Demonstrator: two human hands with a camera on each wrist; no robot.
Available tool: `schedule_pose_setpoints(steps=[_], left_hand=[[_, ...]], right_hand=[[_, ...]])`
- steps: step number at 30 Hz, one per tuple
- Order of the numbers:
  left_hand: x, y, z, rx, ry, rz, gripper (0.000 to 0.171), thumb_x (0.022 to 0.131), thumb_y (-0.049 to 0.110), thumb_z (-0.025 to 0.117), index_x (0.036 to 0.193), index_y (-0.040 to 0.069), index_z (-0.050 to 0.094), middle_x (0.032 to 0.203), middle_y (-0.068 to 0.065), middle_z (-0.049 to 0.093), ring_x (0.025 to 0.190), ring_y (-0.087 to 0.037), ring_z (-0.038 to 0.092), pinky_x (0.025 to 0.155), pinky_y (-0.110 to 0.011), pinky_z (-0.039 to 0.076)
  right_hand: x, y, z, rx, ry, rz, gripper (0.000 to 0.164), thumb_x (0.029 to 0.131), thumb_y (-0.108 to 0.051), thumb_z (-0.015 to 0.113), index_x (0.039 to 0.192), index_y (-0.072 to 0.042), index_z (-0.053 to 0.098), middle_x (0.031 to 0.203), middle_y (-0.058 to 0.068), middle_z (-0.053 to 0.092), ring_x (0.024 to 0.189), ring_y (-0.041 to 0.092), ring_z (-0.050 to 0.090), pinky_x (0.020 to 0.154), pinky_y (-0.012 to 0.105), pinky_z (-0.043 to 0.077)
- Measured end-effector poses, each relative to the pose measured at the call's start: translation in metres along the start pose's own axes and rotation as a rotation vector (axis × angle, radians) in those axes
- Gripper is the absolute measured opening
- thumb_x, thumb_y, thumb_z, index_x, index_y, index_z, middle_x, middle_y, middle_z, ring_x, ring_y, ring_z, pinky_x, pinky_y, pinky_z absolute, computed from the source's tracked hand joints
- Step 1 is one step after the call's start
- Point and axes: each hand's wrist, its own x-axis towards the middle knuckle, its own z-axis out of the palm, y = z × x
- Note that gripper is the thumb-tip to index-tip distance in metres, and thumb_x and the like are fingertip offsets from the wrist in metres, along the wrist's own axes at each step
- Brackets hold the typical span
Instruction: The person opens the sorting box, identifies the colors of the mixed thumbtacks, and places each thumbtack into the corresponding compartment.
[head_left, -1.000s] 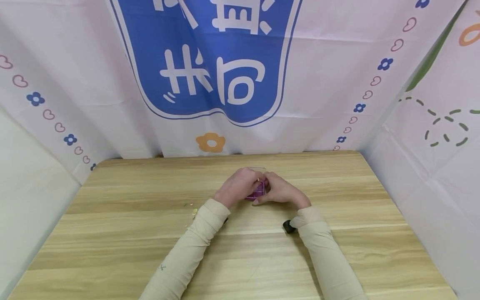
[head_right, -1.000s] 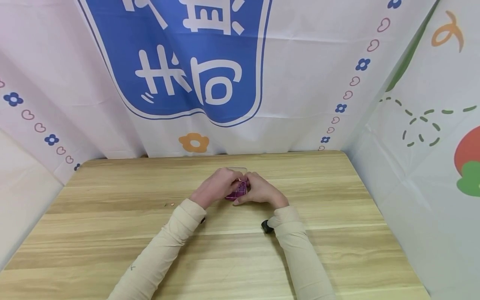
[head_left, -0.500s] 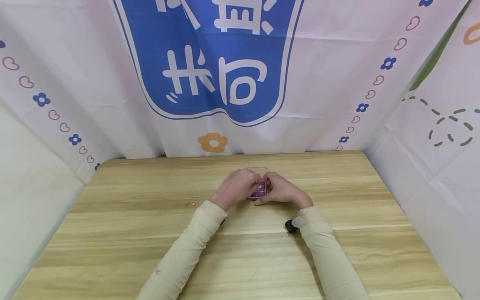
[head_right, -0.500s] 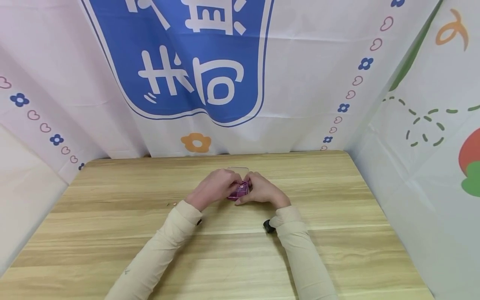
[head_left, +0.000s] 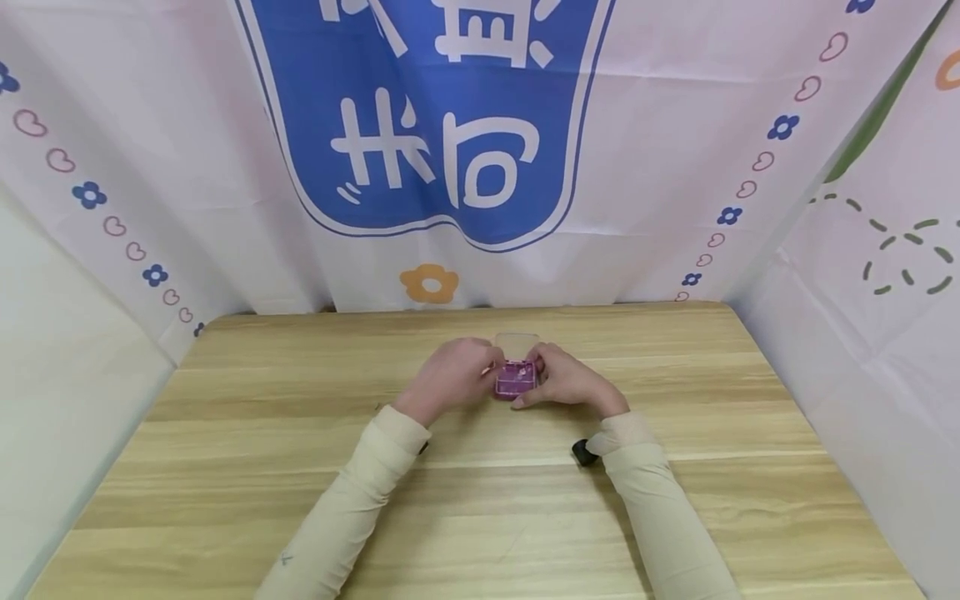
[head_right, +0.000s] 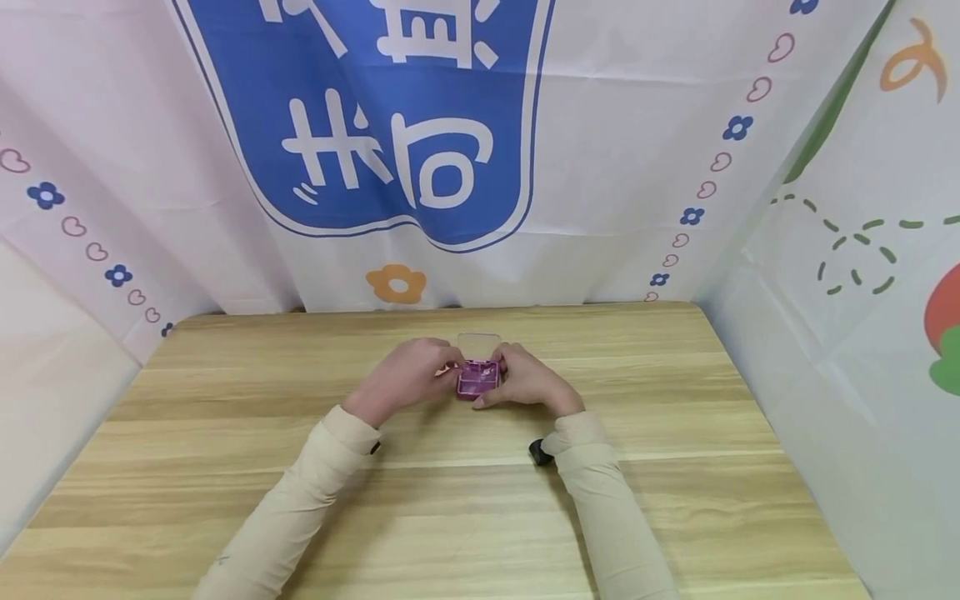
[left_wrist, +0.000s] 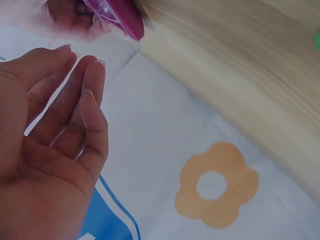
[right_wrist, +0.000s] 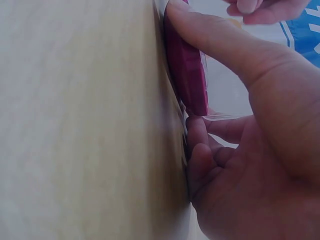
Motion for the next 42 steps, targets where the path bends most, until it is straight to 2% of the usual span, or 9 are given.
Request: schedule_pose_setpoints(steps=[5,10,17,25,31,35,37,42], left_hand=[[-0.010,-0.005,-0.010,0.009,0.004,0.016,0.012,0.087,0.022,0.064,0.093,0.014,0.072,0.085,0.003,0.068,0.071,-0.007,0.057,0.066,-0.026,0.052],[-0.024,-0.014,-0.022,-0.003,0.040,0.012,0.010,0.088,0.019,0.064,0.092,0.012,0.070,0.087,0.000,0.069,0.075,-0.010,0.060,0.069,-0.030,0.054],[-0.052,-0.032,-0.032,-0.016,0.072,-0.008,0.009,0.086,0.017,0.066,0.090,0.011,0.071,0.083,0.000,0.069,0.074,-0.011,0.061,0.067,-0.031,0.055],[-0.084,-0.040,-0.039,-0.062,0.052,-0.057,0.007,0.084,0.012,0.067,0.089,0.010,0.072,0.080,0.002,0.068,0.069,-0.007,0.057,0.062,-0.029,0.054],[-0.102,-0.039,-0.039,-0.169,-0.019,-0.095,0.007,0.084,0.010,0.068,0.090,0.010,0.072,0.080,0.003,0.069,0.068,-0.005,0.057,0.061,-0.029,0.054],[-0.113,-0.041,-0.037,-0.188,-0.106,-0.122,0.006,0.083,0.005,0.067,0.085,0.009,0.072,0.074,0.004,0.065,0.060,-0.005,0.052,0.058,-0.029,0.051],[-0.117,-0.041,-0.037,-0.204,-0.146,-0.160,0.008,0.083,0.004,0.067,0.084,0.009,0.072,0.073,0.004,0.062,0.055,-0.004,0.050,0.057,-0.029,0.049],[-0.121,-0.043,-0.035,-0.221,-0.193,-0.220,0.012,0.080,-0.001,0.067,0.079,0.010,0.071,0.076,0.002,0.065,0.056,-0.006,0.049,0.054,-0.028,0.047]], right_hand=[[0.000,0.002,0.000,-0.021,0.006,0.009,0.073,0.055,-0.041,0.088,0.106,-0.006,0.050,0.095,0.008,0.053,0.084,0.020,0.050,0.072,0.035,0.049],[0.001,0.003,0.000,-0.020,0.006,0.014,0.074,0.055,-0.041,0.088,0.108,-0.006,0.049,0.095,0.009,0.053,0.083,0.021,0.050,0.071,0.035,0.049],[0.004,0.003,0.003,-0.024,-0.004,0.015,0.075,0.056,-0.043,0.088,0.109,-0.007,0.049,0.097,0.009,0.052,0.084,0.020,0.049,0.071,0.033,0.048],[0.002,0.004,0.002,-0.029,0.006,0.034,0.077,0.056,-0.041,0.088,0.111,-0.006,0.048,0.098,0.009,0.052,0.085,0.020,0.050,0.074,0.034,0.049],[0.001,0.003,0.001,-0.022,0.002,0.028,0.078,0.056,-0.040,0.088,0.112,-0.003,0.048,0.097,0.010,0.052,0.085,0.021,0.050,0.074,0.036,0.049],[0.001,0.002,0.001,-0.030,-0.004,0.032,0.077,0.057,-0.041,0.087,0.111,-0.005,0.048,0.096,0.009,0.053,0.084,0.021,0.049,0.072,0.034,0.048],[0.001,0.002,0.001,-0.033,-0.001,0.032,0.076,0.057,-0.041,0.088,0.110,-0.005,0.048,0.095,0.009,0.053,0.084,0.021,0.049,0.071,0.034,0.048],[0.000,0.000,0.000,-0.034,0.001,0.029,0.074,0.058,-0.040,0.088,0.110,-0.005,0.048,0.095,0.010,0.052,0.084,0.021,0.048,0.071,0.035,0.048]])
